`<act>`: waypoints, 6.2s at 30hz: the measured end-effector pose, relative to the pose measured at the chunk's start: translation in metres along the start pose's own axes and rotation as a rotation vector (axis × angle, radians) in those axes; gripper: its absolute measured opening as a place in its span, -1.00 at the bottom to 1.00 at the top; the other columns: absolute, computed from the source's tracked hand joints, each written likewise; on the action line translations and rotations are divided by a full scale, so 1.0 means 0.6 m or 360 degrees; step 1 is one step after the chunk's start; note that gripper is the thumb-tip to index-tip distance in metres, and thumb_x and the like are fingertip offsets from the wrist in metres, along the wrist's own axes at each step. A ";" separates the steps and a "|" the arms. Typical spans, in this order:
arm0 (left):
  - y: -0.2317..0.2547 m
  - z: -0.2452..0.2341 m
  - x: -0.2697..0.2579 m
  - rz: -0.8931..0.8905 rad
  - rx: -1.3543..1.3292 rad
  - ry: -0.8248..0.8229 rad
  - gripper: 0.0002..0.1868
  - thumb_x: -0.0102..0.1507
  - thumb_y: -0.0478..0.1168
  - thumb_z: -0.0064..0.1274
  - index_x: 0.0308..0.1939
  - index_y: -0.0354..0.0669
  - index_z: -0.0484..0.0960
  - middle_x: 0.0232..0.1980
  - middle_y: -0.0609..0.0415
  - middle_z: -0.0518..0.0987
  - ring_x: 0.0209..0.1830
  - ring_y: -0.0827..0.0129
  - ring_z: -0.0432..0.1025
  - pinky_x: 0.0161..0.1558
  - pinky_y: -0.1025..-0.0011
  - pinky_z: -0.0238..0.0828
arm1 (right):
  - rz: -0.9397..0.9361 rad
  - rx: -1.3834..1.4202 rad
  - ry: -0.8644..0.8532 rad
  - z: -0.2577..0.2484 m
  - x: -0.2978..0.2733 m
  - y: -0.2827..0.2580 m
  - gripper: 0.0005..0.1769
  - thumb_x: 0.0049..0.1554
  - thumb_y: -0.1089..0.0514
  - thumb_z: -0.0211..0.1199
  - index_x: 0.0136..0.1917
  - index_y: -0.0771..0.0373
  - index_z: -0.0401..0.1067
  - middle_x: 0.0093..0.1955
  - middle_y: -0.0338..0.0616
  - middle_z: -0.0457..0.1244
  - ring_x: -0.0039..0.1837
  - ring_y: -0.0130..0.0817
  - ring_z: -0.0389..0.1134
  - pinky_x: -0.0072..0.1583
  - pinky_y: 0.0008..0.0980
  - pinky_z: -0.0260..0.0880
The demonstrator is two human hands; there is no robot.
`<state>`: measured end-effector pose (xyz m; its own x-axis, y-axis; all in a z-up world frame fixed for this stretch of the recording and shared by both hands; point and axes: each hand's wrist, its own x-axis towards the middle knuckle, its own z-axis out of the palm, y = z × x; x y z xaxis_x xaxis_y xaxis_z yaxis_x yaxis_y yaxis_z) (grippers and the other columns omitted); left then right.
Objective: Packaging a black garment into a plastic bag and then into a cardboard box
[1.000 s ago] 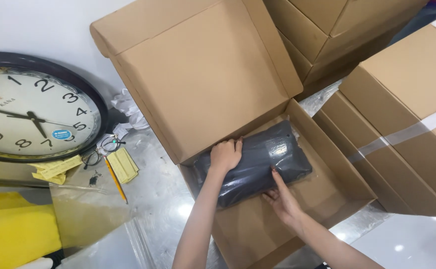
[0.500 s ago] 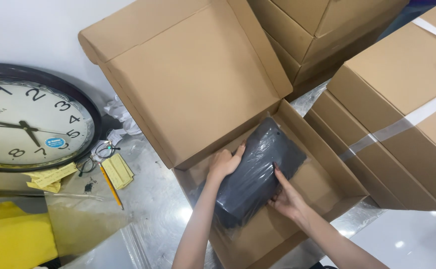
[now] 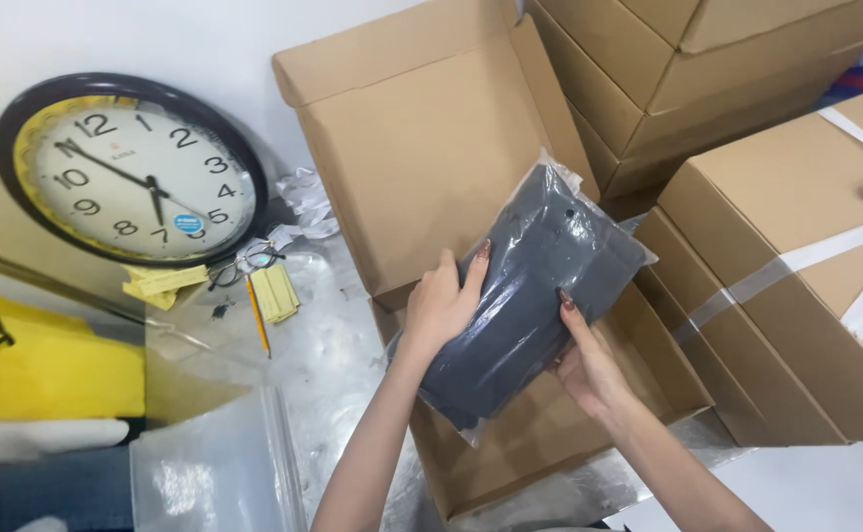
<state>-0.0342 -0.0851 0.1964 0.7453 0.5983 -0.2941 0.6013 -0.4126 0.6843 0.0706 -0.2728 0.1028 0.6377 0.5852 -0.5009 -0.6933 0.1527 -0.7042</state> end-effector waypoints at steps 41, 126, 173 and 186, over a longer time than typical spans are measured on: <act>-0.484 0.062 -0.258 -0.0914 -0.0778 0.0790 -0.20 0.52 0.15 -0.39 0.51 -0.57 0.35 0.57 -0.56 0.33 0.66 -0.29 0.15 0.64 -0.10 0.02 | 0.1103 -0.0923 -0.0555 0.139 0.154 0.457 0.07 0.05 0.22 0.61 0.64 0.35 0.05 0.55 0.43 0.14 0.54 0.26 0.26 0.41 0.41 0.27; -0.454 0.255 0.062 -0.0579 -0.0035 0.1194 -0.67 0.53 -0.16 -0.19 0.21 0.08 0.68 0.08 0.11 0.76 0.11 0.13 0.66 0.05 0.19 0.66 | -0.1140 -0.1771 -0.0059 -0.387 0.466 0.022 -0.47 0.37 0.35 -0.01 0.59 0.38 0.27 0.63 0.17 0.19 0.64 0.14 0.11 0.61 0.24 0.05; -0.333 0.330 -0.360 -0.0480 -0.0849 0.0811 -0.75 0.14 -0.12 0.02 -0.33 -0.12 0.77 -0.18 0.08 0.73 -0.07 0.25 0.52 0.01 0.30 0.34 | -0.0090 -0.0744 -0.0250 -0.489 -0.049 -0.037 -0.56 0.23 0.15 -0.11 0.22 0.22 0.52 0.07 0.14 0.39 0.04 0.08 0.40 -0.05 0.21 0.43; -0.241 0.269 -0.410 0.0300 -0.1509 0.1038 -0.70 0.26 -0.20 0.01 -0.02 -0.15 0.77 0.11 0.06 0.75 0.23 0.34 0.54 0.27 0.47 0.26 | -0.0431 -0.0755 -0.0401 -0.399 -0.152 -0.172 -0.47 0.27 0.16 -0.16 0.27 0.27 0.58 0.51 0.01 0.37 0.44 -0.04 0.31 0.34 -0.07 0.29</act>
<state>-0.2579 -0.2836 0.0621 0.3444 0.9358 0.0756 -0.1652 -0.0188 0.9861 0.1647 -0.5326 0.1007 0.6315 0.7546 -0.1782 -0.2548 -0.0151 -0.9669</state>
